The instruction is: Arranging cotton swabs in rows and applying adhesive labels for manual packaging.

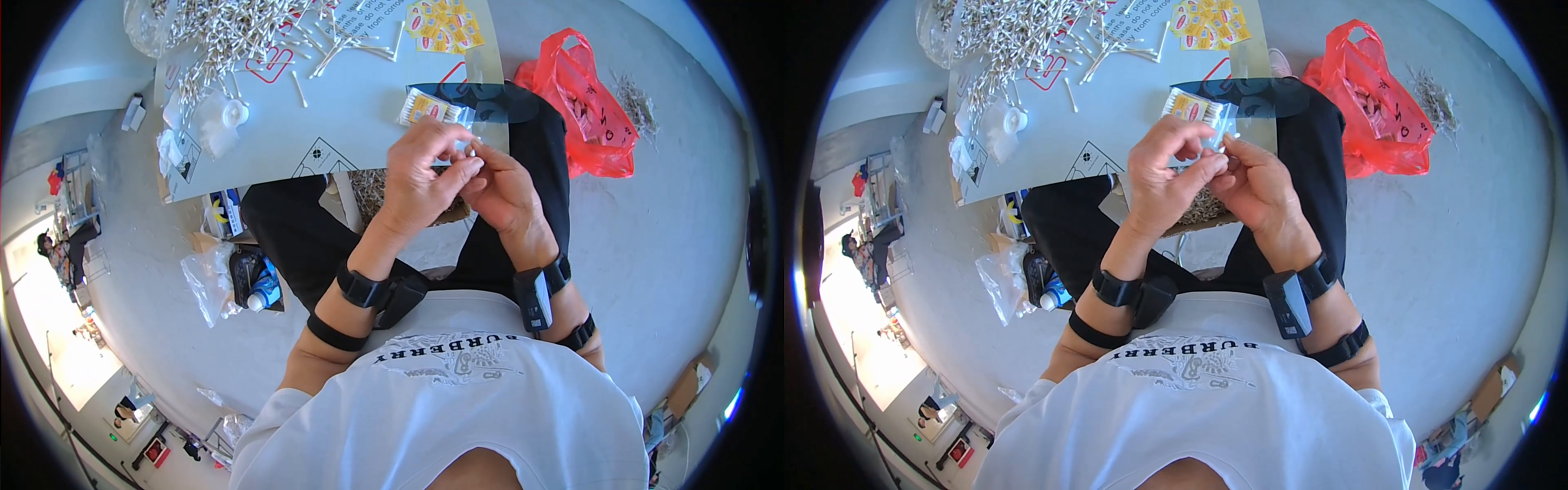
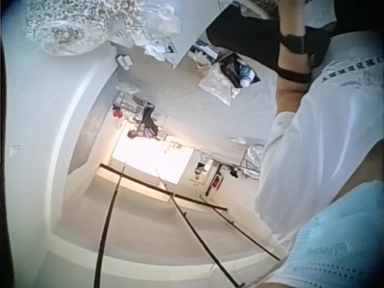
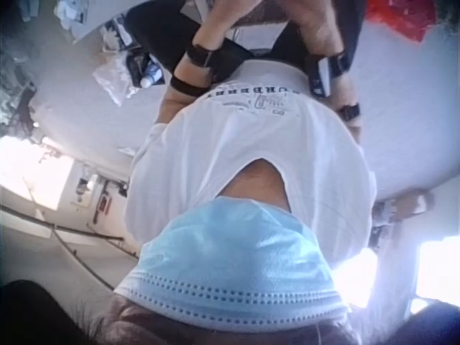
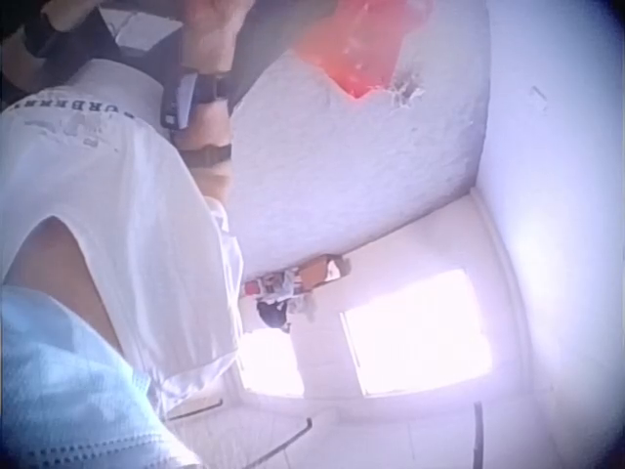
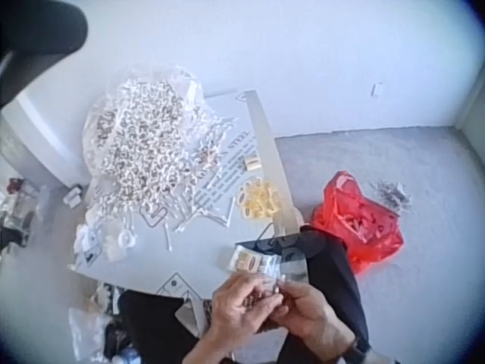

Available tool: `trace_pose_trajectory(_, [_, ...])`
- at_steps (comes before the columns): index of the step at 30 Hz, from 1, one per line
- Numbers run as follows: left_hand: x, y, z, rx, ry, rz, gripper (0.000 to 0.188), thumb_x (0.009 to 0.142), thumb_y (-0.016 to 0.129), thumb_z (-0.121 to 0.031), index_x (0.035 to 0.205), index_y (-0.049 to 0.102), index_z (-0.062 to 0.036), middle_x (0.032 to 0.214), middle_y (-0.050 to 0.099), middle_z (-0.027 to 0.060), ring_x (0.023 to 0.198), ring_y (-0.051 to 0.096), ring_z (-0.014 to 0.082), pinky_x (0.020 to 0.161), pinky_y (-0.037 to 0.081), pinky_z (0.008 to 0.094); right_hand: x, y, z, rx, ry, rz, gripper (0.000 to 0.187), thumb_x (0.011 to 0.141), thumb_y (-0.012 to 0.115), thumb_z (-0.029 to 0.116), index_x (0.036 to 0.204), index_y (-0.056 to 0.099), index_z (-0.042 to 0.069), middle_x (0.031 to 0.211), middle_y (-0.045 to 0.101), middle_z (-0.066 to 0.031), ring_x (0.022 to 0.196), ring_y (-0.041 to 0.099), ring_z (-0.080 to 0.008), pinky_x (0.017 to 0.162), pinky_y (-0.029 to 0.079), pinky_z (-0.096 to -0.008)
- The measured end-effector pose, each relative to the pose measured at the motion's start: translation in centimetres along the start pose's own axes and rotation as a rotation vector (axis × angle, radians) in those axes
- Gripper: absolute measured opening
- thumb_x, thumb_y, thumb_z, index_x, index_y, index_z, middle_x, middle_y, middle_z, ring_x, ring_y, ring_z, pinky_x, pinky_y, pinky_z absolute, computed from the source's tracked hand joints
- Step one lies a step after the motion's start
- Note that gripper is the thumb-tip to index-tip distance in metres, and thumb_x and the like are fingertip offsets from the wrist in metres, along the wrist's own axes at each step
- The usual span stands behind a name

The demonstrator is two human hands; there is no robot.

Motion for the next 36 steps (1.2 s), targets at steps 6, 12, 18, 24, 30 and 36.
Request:
trace_pose_trajectory(6, [-0.3, -3.2, 6.8, 0.31, -0.142, -0.12, 0.043, 0.071, 0.075, -0.009, 0.11, 0.059, -0.0015, 0.101, 0.06, 0.0126, 0.093, 0.057, 0.0287, 0.082, 0.047, 0.0385, -2.6, -1.3, 6.1, -0.894, -0.377, -0.217, 0.007, 0.092, 0.059, 0.008, 0.092, 0.06, 0.001, 0.068, 0.061, -0.0047, 0.052, 0.053, -0.0072, 0.045, 0.042, -0.0188])
trace_pose_trajectory(12, [0.1, -2.4, 9.2, 0.428, -0.132, -0.068, 0.049, 0.071, 0.074, -0.006, 0.116, 0.057, 0.0013, 0.109, 0.059, 0.0157, 0.101, 0.053, 0.0338, 0.09, 0.044, 0.0416, -2.5, -2.1, 8.4, -1.473, -0.574, -0.314, 0.008, 0.086, 0.063, 0.003, 0.083, 0.066, -0.003, 0.062, 0.058, -0.0036, 0.053, 0.054, -0.0086, 0.048, 0.042, -0.0224])
trace_pose_trajectory(18, [0.8, -1.8, 8.8, 0.452, -0.1, -0.048, 0.044, 0.071, 0.073, -0.007, 0.113, 0.061, 0.0, 0.108, 0.059, 0.0145, 0.1, 0.053, 0.0336, 0.089, 0.045, 0.041, -2.3, -1.1, 8.4, -1.599, -0.624, -0.338, 0.009, 0.084, 0.064, 0.003, 0.081, 0.066, -0.005, 0.06, 0.058, -0.009, 0.052, 0.058, -0.0133, 0.051, 0.044, -0.0271])
trace_pose_trajectory(24, [0.8, -1.9, 8.9, 0.492, -0.095, -0.052, 0.045, 0.071, 0.073, -0.007, 0.114, 0.062, -0.0012, 0.107, 0.059, 0.0138, 0.098, 0.053, 0.0332, 0.088, 0.045, 0.0412, -2.2, -0.1, 8.4, -1.691, -0.664, -0.339, 0.012, 0.083, 0.064, 0.004, 0.078, 0.065, -0.006, 0.058, 0.058, -0.0114, 0.052, 0.059, -0.0162, 0.051, 0.045, -0.0291])
trace_pose_trajectory(30, [0.8, -1.8, 9.0, 0.498, -0.138, -0.031, 0.045, 0.074, 0.073, -0.01, 0.117, 0.062, -0.0033, 0.11, 0.059, 0.0124, 0.103, 0.053, 0.0305, 0.093, 0.043, 0.0389, -1.9, 0.1, 8.1, -1.644, -0.664, -0.311, 0.011, 0.083, 0.063, 0.005, 0.078, 0.065, -0.005, 0.057, 0.057, -0.0098, 0.052, 0.057, -0.0143, 0.051, 0.044, -0.0282])
trace_pose_trajectory(36, [0.7, -1.7, 9.1, 0.527, -0.146, -0.02, 0.045, 0.074, 0.073, -0.011, 0.118, 0.063, -0.0044, 0.109, 0.059, 0.0123, 0.103, 0.053, 0.0307, 0.092, 0.043, 0.0388, -1.5, 0.1, 8.0, -1.621, -0.684, -0.288, 0.01, 0.083, 0.064, 0.005, 0.079, 0.065, -0.004, 0.057, 0.057, -0.0089, 0.052, 0.056, -0.0135, 0.052, 0.043, -0.0278])
Point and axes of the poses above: each hand's wrist, its own x-axis towards the middle knuckle, its own y-axis out of the palm, z = x × y, the point moved 9 cm from there along x, towards the middle knuckle
